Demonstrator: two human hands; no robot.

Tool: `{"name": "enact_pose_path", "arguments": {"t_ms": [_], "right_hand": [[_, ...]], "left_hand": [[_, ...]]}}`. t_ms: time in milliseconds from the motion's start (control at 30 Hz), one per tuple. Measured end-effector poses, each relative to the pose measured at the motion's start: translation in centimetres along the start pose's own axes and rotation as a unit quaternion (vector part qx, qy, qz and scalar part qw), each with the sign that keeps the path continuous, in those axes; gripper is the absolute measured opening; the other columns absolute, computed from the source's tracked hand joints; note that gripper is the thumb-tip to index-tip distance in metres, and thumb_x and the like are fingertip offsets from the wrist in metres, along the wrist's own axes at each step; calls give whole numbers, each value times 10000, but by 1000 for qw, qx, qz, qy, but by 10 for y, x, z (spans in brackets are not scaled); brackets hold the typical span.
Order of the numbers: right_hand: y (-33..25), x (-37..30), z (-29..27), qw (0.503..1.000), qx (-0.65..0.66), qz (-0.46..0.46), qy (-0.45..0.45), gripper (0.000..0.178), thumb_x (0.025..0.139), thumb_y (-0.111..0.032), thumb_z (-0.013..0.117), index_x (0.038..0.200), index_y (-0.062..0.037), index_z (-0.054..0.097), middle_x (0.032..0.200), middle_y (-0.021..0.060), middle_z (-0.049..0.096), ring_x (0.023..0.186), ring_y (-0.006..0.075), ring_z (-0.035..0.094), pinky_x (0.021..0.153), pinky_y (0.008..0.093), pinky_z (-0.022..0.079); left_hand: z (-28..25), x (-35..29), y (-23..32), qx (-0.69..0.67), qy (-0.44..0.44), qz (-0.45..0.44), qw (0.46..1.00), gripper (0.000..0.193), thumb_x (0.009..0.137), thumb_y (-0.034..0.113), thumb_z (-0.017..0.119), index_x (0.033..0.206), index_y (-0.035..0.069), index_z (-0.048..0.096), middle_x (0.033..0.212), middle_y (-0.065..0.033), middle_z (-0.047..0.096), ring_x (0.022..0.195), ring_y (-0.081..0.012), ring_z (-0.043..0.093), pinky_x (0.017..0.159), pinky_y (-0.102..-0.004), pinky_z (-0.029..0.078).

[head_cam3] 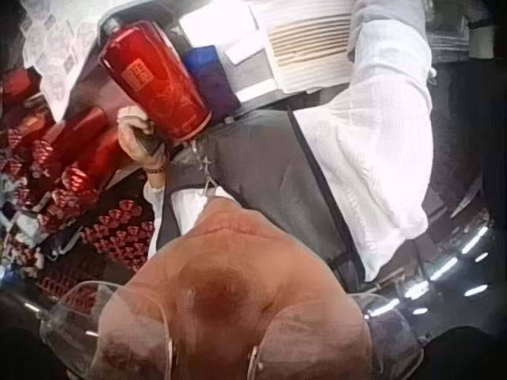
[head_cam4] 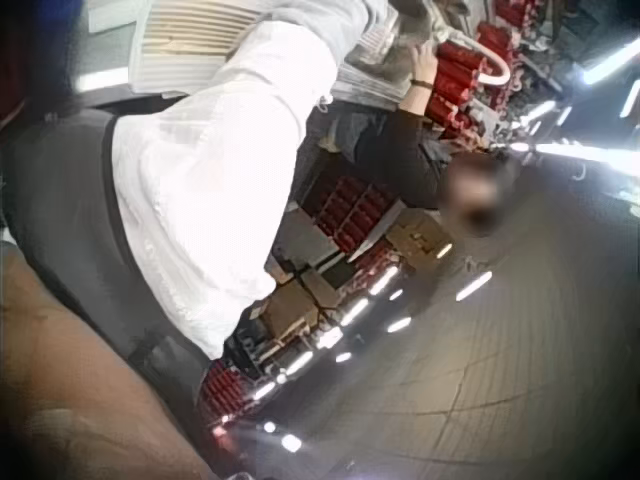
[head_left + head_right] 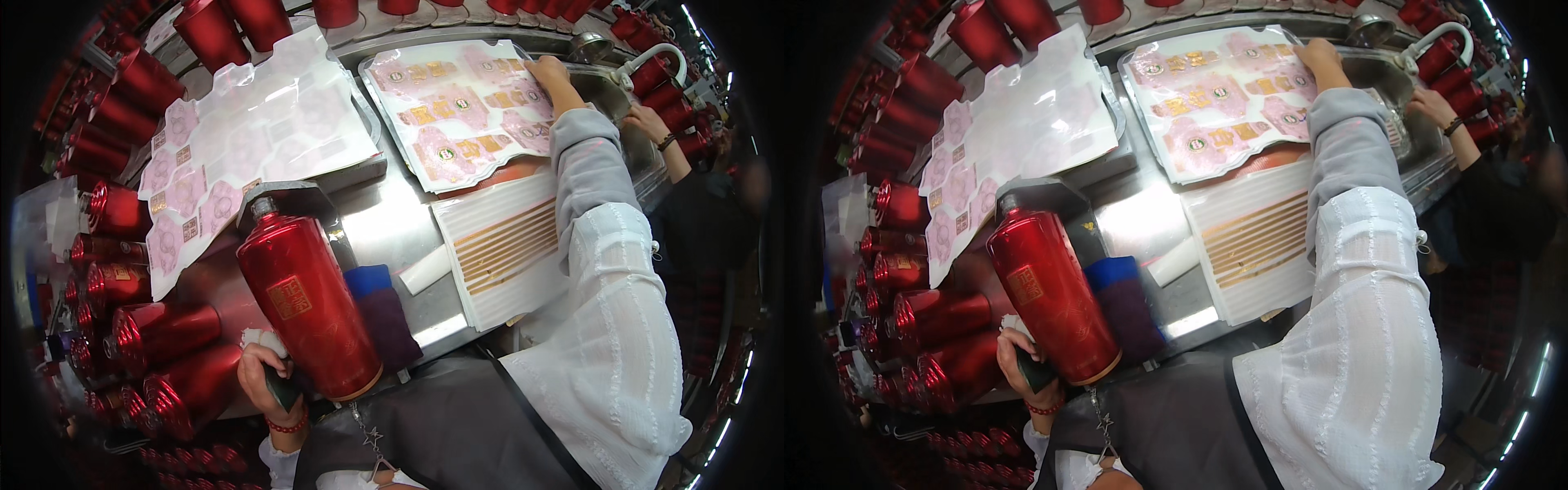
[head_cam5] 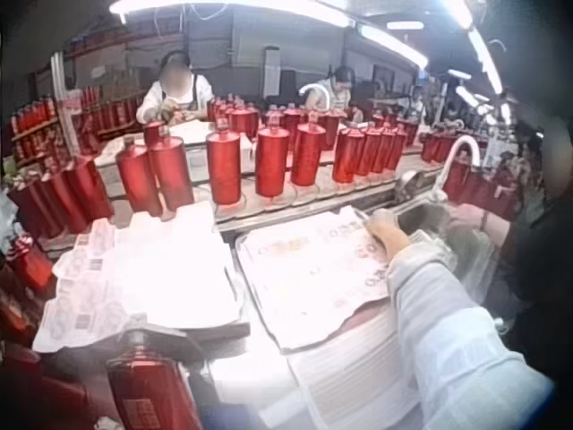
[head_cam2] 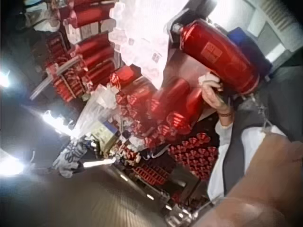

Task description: The person applies a red label to a red cylindrical can, smooths it with a green pad, and uses a wooden stick to press the edges. The person repeats this process on multiple cans, placing each finished can back on the workbench.

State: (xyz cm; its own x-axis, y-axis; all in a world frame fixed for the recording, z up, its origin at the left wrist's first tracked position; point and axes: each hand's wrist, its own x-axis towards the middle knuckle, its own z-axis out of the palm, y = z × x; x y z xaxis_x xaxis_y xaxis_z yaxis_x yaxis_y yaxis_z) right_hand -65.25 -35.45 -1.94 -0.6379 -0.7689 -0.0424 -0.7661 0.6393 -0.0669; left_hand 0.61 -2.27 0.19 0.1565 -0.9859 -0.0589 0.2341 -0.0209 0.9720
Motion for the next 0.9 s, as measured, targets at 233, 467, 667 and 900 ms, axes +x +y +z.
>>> {"name": "enact_pose_path", "arguments": {"t_ms": [233,467,667,900], "right_hand": [[-38,-42,-8,945,-43,-191,262,284,959,-326,625,1119,-112,723,1231,123,643,1208,372,566,993,461,506],[-67,-97,-100,766,-9,-559,318,136,937,-156,676,1018,-47,659,1158,121,630,1112,360,592,960,443,493],[-95,-259,-196,710,25,-666,225,91,967,-75,655,984,-5,600,1250,122,604,1156,329,596,980,384,488],[-106,-398,-267,672,74,-729,105,107,1001,-79,620,928,-17,572,1304,151,588,1150,268,609,944,376,509]], "left_hand": [[-5,-7,0,183,-48,80,979,697,998,649,458,1040,-32,596,702,-16,450,636,-88,431,594,-233,323],[14,-6,36,584,-194,265,743,943,746,435,850,1456,-62,479,1325,-278,528,1070,-422,592,862,-438,508],[27,-27,62,625,-126,300,710,853,667,264,837,1420,-24,558,1297,-198,567,1076,-365,607,880,-430,538],[8,-13,20,560,-108,306,762,934,760,428,834,1486,-31,467,1016,-214,609,919,-366,619,767,-432,524]]}}
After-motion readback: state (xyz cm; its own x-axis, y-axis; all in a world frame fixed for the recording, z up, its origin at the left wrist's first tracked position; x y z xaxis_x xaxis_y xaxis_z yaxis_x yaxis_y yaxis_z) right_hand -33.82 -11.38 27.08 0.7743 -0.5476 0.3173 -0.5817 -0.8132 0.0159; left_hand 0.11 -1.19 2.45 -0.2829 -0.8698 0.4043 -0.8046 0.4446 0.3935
